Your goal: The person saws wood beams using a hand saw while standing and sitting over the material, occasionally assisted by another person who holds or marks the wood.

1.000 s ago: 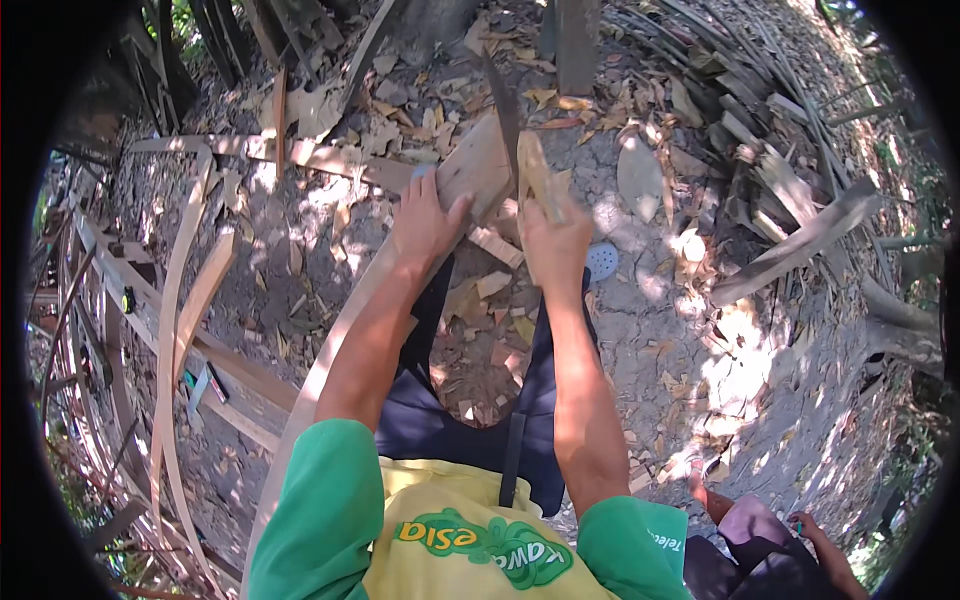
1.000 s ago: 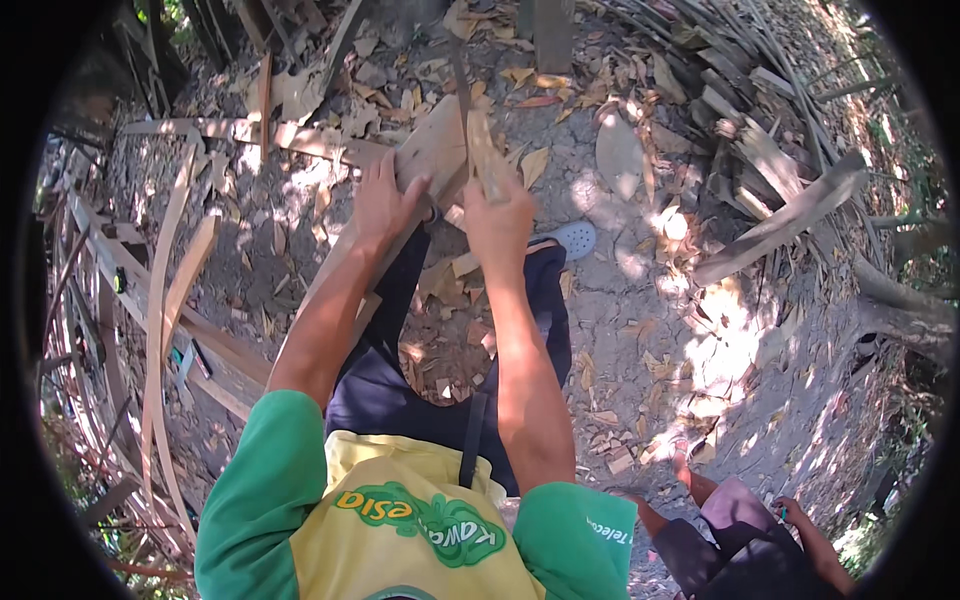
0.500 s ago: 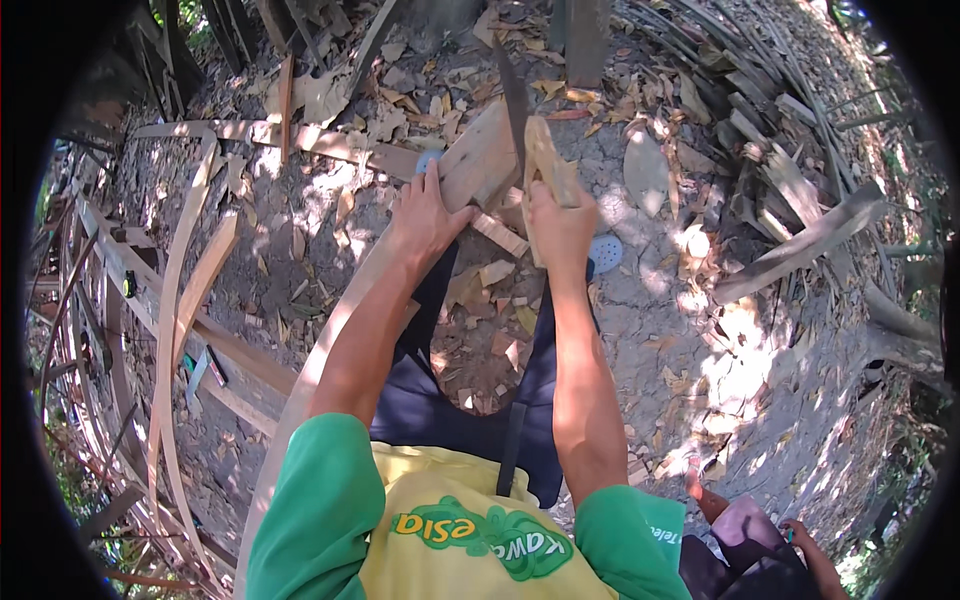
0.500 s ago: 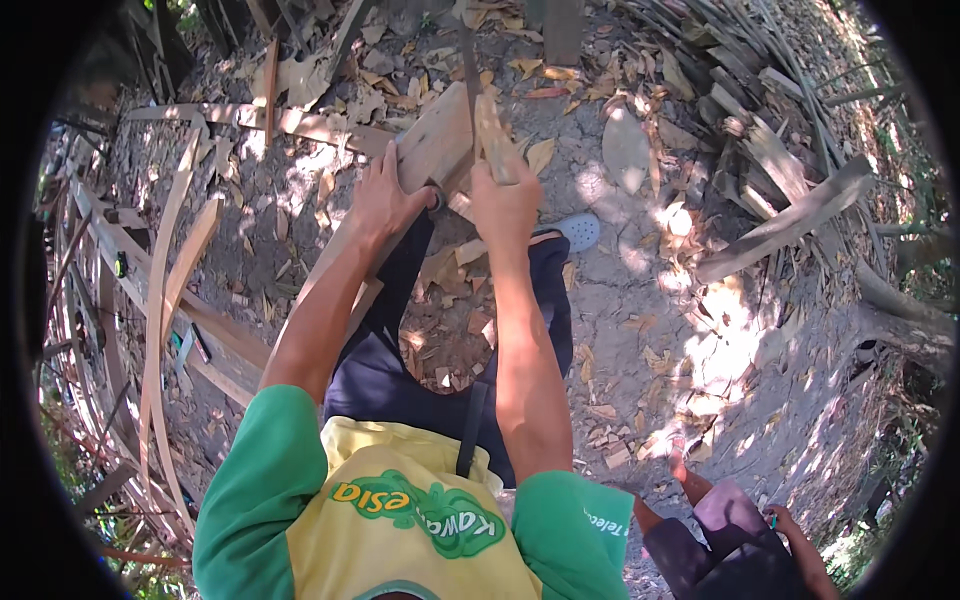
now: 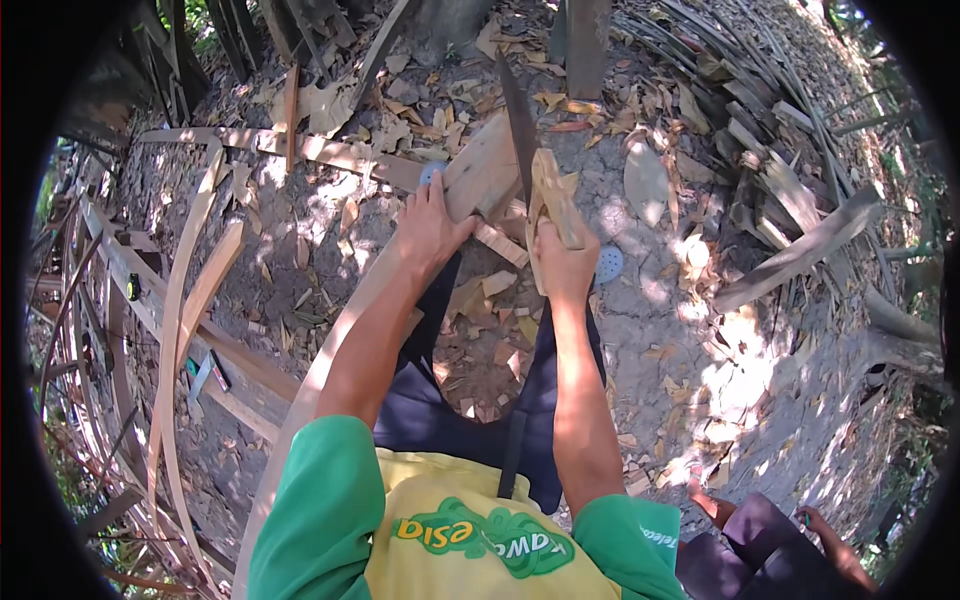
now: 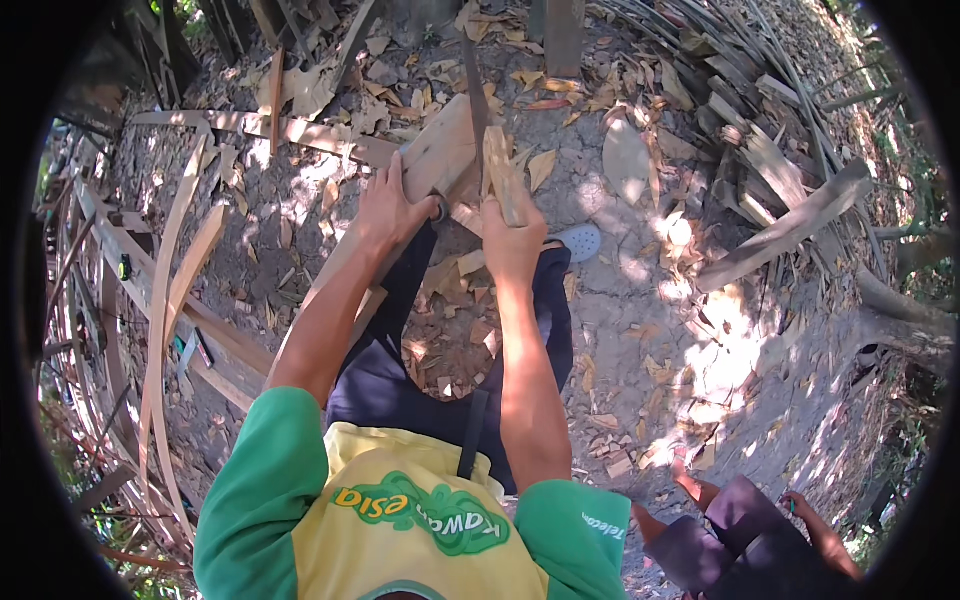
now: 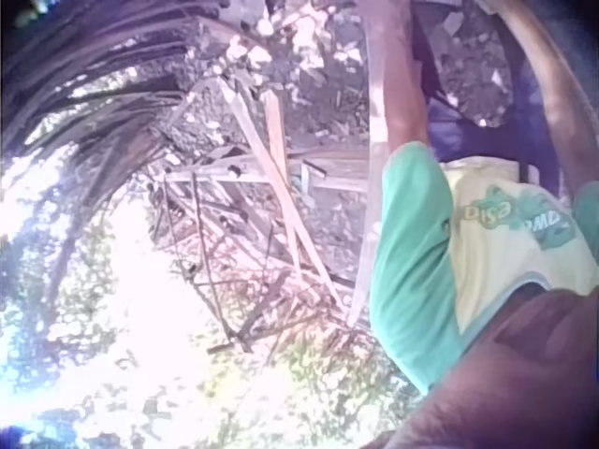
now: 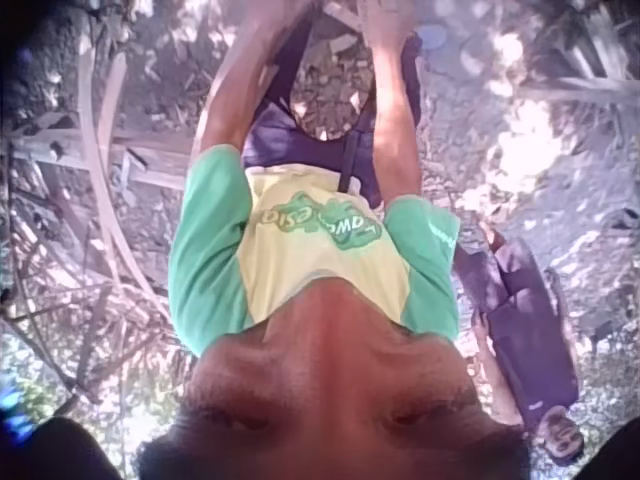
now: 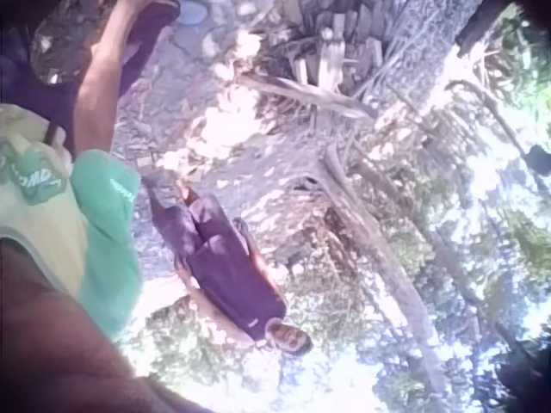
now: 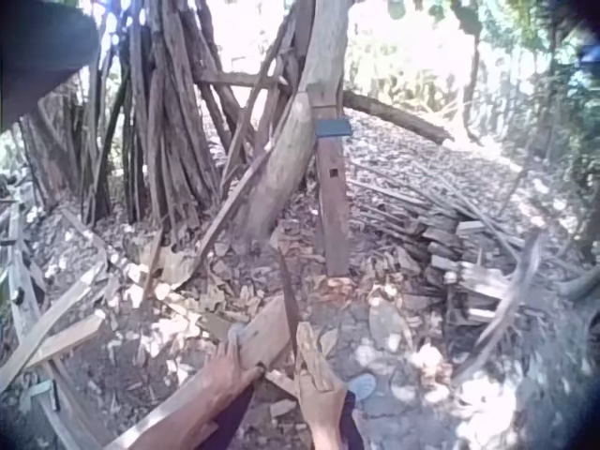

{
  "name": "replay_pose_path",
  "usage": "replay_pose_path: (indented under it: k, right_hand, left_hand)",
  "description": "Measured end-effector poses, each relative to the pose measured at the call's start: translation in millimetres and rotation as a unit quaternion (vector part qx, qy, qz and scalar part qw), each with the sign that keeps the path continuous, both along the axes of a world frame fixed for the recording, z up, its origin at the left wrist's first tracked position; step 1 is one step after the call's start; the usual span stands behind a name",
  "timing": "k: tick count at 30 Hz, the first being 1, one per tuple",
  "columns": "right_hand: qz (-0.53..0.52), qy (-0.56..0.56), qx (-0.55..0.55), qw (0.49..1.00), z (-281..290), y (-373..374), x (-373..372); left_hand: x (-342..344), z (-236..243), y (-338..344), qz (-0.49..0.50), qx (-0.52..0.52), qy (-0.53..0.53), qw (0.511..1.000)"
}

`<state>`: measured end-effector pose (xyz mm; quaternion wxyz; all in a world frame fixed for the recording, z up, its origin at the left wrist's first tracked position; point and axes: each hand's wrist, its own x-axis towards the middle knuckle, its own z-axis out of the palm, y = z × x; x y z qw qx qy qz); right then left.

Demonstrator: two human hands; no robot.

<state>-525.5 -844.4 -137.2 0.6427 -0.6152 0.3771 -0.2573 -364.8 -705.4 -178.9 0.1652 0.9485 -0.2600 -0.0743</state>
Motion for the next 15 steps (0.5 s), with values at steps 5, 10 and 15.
replay_pose_path:
  k: [5, 10, 15]
  right_hand:
    - [0.047, 0.048, -0.081, 0.994, 21, 86, -114]
    - [-0.034, -0.068, -0.010, 0.997, -10, 65, -91]
    - [-0.037, -0.038, -0.108, 0.993, -11, 29, -28]
  left_hand:
    - [6, -9, 36, 0.023, 0.025, 0.005, 0.999]
    - [6, 7, 9, -0.011, -0.011, -0.030, 0.999]
    - [2, 3, -6, -0.014, 0.014, -0.015, 1.000]
